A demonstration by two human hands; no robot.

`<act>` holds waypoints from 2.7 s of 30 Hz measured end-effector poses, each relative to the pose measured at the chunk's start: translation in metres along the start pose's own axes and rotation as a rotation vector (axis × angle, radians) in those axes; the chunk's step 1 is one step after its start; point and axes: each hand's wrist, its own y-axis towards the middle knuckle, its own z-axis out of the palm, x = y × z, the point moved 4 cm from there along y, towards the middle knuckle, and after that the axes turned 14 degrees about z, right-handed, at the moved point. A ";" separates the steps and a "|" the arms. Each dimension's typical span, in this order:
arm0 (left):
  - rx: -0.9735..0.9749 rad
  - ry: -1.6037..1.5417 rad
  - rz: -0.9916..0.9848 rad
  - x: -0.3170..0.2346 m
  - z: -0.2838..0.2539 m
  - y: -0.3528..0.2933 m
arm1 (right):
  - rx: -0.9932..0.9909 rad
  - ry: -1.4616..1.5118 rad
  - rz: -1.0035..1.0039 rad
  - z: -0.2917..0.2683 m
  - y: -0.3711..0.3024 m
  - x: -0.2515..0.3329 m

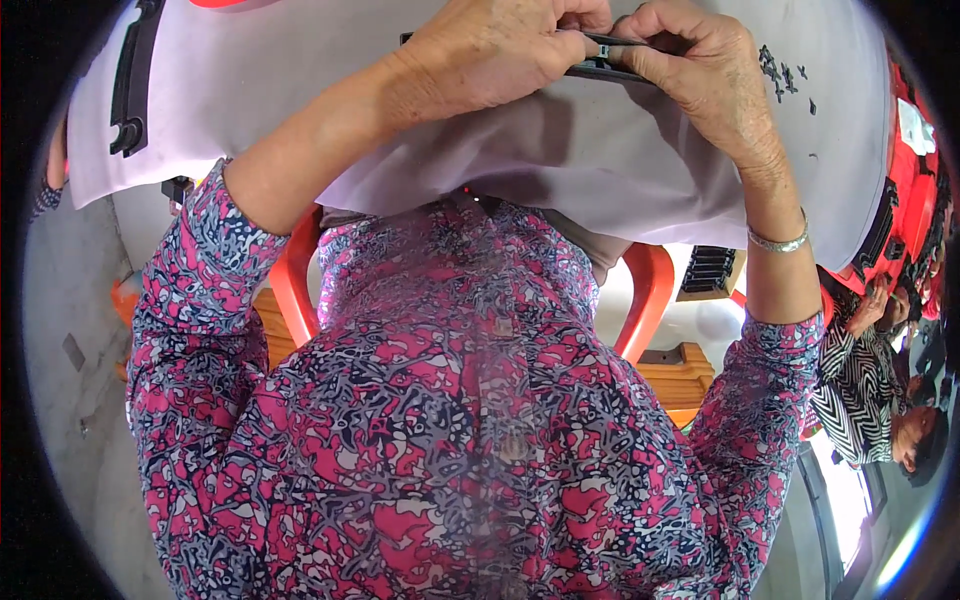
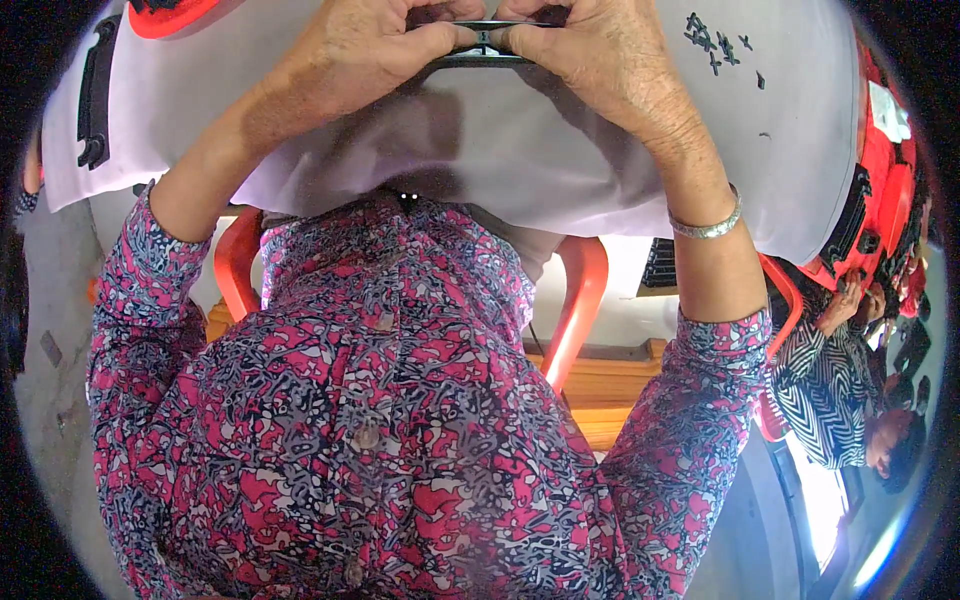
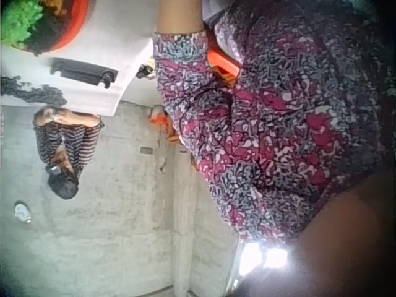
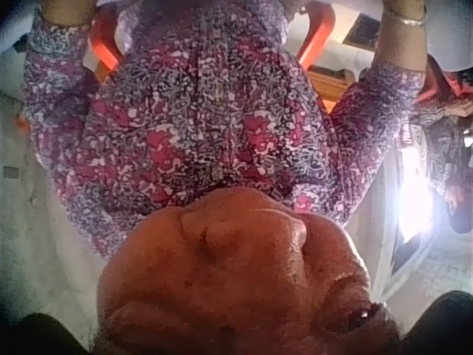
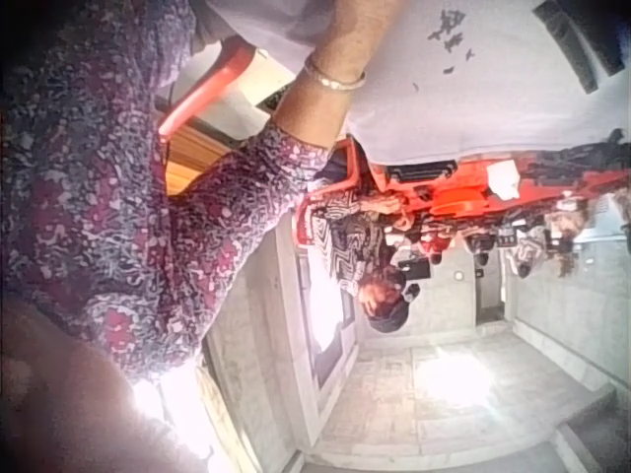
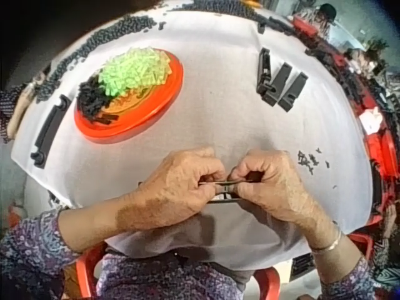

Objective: The person assembles a plastic component by taking a green insert from a tray and placing it into a black housing. The person then picks up another plastic piece and presses it into the housing to secure the assembly by hand.

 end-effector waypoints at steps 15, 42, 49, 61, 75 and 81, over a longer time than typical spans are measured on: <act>-0.010 0.017 -0.181 0.001 0.005 0.012 | 0.053 -0.048 0.047 -0.007 0.003 0.008; 0.021 0.198 -0.197 0.021 0.026 -0.001 | -0.224 -0.181 -0.151 0.008 -0.003 0.002; -0.062 0.074 -0.168 0.003 0.013 -0.003 | -0.264 -0.235 -0.109 0.015 -0.010 0.016; -0.146 0.100 0.039 0.000 0.017 -0.013 | -0.350 -0.294 -0.126 0.023 -0.011 0.012; -0.025 0.177 -0.130 0.014 0.020 0.000 | -0.343 -0.367 -0.154 0.015 0.004 0.004; -0.016 0.087 -0.101 0.029 0.022 0.005 | -0.201 -0.245 -0.125 0.006 0.015 -0.014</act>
